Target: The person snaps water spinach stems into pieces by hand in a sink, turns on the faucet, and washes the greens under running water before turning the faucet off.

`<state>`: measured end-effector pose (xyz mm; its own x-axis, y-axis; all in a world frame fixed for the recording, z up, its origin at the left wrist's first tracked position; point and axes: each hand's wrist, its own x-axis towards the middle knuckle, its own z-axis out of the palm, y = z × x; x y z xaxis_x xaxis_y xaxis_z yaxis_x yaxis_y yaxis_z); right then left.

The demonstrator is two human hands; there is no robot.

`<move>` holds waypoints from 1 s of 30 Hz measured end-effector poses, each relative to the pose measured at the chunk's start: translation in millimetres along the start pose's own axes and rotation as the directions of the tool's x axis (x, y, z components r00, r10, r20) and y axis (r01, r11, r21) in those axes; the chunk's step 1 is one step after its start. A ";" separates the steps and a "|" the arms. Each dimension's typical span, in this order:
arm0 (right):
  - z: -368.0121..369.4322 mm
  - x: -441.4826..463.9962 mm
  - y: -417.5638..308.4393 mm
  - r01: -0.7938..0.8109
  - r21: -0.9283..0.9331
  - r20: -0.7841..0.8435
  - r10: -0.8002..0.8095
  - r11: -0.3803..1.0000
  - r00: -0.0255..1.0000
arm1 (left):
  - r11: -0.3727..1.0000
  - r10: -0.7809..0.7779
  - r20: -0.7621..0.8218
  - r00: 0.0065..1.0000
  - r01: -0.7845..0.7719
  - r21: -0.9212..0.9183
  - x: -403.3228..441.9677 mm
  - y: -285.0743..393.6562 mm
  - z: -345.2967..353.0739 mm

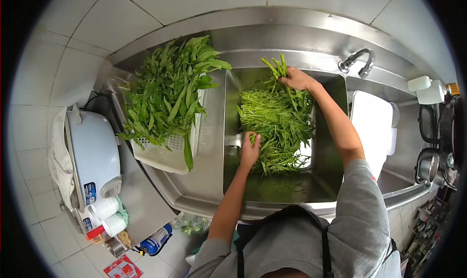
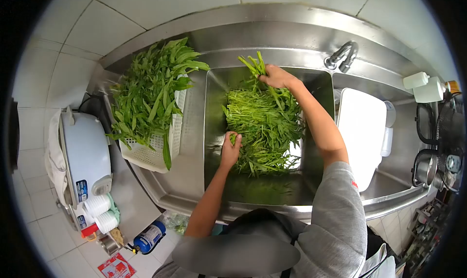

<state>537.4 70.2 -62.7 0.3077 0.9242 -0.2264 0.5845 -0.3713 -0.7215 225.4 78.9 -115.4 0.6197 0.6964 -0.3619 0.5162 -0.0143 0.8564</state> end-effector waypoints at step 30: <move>-34.2 -173.0 -106.9 0.163 0.298 -0.570 0.038 0.941 0.821 | 0.688 0.401 0.420 0.814 -0.570 0.449 -0.7 155.7 -25.9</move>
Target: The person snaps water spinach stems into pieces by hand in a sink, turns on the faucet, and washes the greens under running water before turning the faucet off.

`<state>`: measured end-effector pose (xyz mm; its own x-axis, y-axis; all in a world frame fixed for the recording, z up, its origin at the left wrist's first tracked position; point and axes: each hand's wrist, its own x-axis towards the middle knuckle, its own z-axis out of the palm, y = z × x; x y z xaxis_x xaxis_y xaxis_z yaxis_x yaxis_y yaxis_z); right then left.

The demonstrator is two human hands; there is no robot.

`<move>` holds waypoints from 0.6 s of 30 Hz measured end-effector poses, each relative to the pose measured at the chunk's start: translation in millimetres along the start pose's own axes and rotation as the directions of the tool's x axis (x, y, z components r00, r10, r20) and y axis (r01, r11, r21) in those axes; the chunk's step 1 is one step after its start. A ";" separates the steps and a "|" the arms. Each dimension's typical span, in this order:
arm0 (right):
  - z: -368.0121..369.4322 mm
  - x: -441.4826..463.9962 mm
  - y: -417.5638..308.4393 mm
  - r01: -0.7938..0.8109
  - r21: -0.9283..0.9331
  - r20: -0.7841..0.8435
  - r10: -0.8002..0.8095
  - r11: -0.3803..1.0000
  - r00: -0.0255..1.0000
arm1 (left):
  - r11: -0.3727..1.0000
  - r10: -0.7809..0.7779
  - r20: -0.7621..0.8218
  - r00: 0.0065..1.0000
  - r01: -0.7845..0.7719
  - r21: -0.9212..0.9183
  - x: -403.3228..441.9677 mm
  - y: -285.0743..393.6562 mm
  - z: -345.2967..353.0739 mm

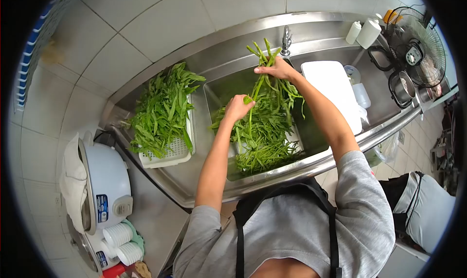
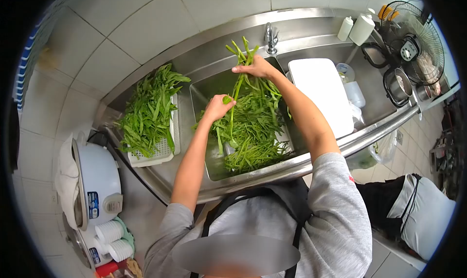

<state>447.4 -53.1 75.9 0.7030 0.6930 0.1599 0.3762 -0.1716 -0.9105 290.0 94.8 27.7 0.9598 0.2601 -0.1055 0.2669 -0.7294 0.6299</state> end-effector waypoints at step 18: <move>-27.6 5.2 -4.9 -0.245 -0.141 0.198 0.269 0.959 0.943 | 0.940 0.008 0.140 0.990 0.041 -0.338 -16.7 55.2 -5.6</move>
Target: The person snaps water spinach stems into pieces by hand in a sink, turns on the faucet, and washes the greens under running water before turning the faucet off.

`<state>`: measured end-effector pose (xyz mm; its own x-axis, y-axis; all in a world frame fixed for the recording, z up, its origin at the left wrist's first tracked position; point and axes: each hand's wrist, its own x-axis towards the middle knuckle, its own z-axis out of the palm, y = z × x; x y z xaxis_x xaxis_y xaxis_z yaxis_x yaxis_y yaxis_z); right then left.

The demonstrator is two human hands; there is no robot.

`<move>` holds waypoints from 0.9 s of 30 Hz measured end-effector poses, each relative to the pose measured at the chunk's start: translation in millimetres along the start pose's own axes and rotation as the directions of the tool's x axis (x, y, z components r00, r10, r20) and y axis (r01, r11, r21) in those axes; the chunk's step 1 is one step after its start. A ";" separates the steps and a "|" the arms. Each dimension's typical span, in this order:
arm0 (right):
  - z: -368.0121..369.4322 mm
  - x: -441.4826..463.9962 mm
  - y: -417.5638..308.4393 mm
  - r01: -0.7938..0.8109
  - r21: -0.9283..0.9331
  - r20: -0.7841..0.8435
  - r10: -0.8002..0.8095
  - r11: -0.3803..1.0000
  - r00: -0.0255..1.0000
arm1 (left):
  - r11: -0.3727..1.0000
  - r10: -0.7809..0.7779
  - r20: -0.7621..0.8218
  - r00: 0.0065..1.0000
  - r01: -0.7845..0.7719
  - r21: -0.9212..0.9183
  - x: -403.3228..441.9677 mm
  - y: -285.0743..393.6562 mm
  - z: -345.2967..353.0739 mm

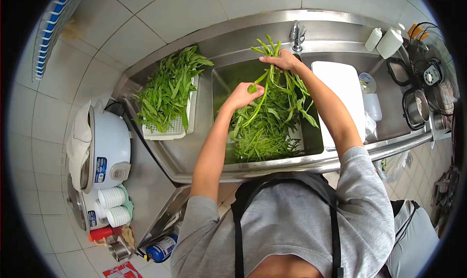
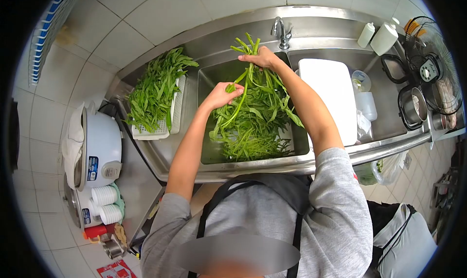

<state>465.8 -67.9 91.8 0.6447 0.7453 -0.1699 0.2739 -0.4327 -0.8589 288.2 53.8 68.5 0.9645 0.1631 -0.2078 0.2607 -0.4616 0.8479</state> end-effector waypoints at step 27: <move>14.9 7.4 14.6 -0.034 0.311 -0.211 0.103 0.950 0.972 | 0.516 -0.490 -0.394 0.777 -0.105 -0.850 -4.3 -103.6 -9.1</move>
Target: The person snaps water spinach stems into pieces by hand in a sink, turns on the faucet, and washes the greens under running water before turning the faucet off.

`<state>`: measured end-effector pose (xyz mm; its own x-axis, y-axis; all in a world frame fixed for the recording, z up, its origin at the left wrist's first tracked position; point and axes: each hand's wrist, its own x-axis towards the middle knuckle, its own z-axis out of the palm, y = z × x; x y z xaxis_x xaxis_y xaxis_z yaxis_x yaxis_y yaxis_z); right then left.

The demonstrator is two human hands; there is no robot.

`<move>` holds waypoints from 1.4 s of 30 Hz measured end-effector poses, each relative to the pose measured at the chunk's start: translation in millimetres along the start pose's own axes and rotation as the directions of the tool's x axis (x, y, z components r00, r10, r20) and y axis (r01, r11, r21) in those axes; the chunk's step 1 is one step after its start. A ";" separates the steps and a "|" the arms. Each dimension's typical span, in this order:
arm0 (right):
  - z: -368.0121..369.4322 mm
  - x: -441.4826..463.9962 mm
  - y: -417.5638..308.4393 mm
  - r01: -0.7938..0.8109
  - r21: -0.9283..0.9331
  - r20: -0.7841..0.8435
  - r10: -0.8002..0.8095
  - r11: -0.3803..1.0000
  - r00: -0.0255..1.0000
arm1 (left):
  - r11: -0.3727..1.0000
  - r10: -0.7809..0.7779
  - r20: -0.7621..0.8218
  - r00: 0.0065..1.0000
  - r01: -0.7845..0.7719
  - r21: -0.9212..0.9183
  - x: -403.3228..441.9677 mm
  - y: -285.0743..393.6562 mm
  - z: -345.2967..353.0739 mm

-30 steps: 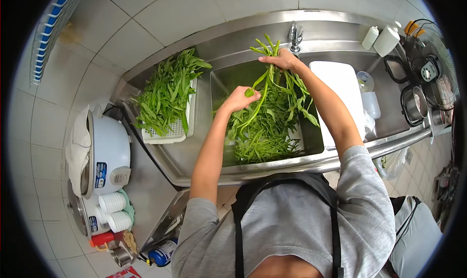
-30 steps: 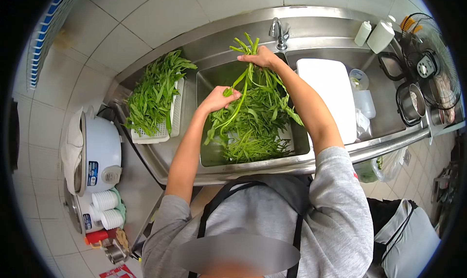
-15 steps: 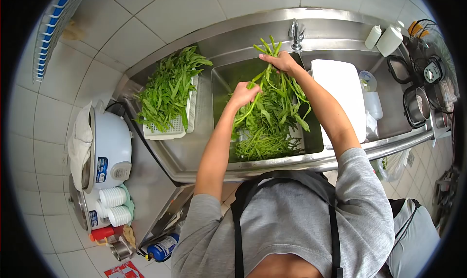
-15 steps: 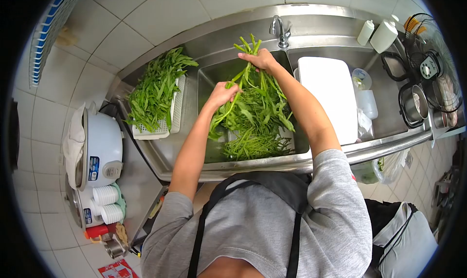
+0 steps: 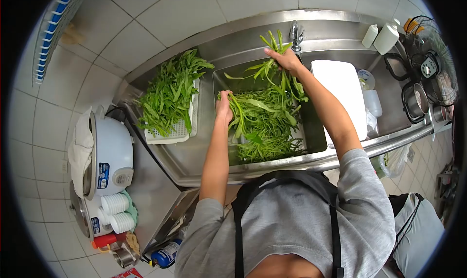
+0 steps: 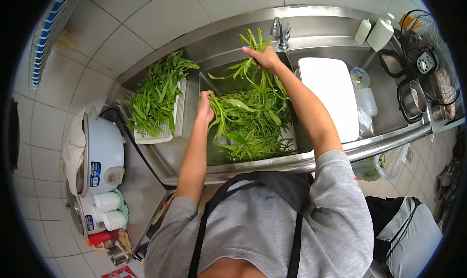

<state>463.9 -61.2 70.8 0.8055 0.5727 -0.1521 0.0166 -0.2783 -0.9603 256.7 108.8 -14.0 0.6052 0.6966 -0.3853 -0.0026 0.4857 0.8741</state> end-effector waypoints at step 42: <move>23.3 -25.3 1.3 0.060 0.001 0.398 -0.055 0.998 0.916 | 0.298 0.079 0.487 0.870 -0.487 0.821 -55.0 62.7 73.1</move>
<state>429.8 -58.0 67.9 0.5014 0.8465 -0.1791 0.0640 -0.2427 -0.9680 281.4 62.4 83.6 0.9140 0.3870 -0.1219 0.3581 -0.6280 0.6909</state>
